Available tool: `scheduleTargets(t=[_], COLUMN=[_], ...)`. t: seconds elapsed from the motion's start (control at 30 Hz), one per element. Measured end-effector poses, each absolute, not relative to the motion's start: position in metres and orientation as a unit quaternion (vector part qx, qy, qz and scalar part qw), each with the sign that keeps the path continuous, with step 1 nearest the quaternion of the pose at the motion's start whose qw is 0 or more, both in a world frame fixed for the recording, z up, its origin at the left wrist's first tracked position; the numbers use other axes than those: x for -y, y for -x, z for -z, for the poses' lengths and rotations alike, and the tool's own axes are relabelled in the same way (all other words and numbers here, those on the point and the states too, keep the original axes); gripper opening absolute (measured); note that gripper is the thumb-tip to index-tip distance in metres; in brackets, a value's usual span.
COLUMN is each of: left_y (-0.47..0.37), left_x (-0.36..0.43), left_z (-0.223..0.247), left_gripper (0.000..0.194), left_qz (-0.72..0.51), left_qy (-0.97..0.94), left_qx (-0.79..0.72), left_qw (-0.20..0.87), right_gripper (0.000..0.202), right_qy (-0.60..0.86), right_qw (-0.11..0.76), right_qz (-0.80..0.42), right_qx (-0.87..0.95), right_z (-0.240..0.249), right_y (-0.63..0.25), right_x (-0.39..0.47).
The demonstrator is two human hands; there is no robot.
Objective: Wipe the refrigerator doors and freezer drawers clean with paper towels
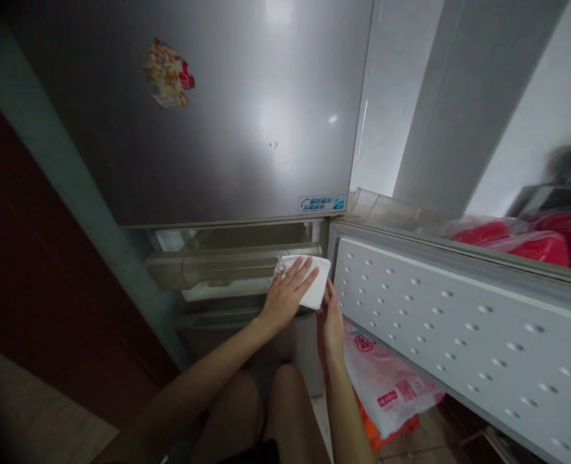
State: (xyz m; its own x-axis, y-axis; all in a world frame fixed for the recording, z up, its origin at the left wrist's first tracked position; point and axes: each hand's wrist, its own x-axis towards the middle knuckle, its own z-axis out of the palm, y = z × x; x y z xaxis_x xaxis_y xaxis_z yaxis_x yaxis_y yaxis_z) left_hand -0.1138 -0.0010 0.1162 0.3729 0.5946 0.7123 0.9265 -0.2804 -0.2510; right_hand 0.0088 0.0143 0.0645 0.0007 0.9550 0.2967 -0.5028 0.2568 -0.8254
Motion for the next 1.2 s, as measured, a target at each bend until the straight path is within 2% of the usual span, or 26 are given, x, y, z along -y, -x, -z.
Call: scheduleTargets(t=[0.1,0.23,0.43,0.67,1.03,1.2], left_y=[0.123,0.155,0.242,0.313,0.207,0.149], left_x=[0.008,0.031,0.080,0.108,0.045,0.020], left_z=[-0.116,-0.115,-0.101,-0.091,-0.082,-0.100], left_gripper=[0.048,0.056,0.076,0.080,0.078,0.066], left_qz=[0.240,0.258,0.395,0.511,0.455,0.365], left_qy=[0.758,0.730,0.631,0.517,0.612,0.689], left_qx=[0.510,0.551,0.585,0.603,0.557,0.557], left_qw=[0.328,0.311,0.323,0.328,0.328,0.286], right_gripper=[0.058,0.052,0.046,0.048,0.049,0.053], right_qy=[0.226,0.206,0.214,0.227,0.232,0.235], right_qw=[0.658,0.672,0.671,0.669,0.657,0.653], right_qz=[-0.596,-0.581,-0.563,-0.555,-0.558,-0.563], right_qx=[0.402,0.411,0.433,0.439,0.450,0.448], right_z=[-0.062,-0.063,-0.064,-0.061,-0.056,-0.056], right_y=[-0.009,-0.012,-0.013,-0.011,-0.013,-0.013], right_x=[-0.017,-0.020,-0.019,-0.020,-0.021,-0.022])
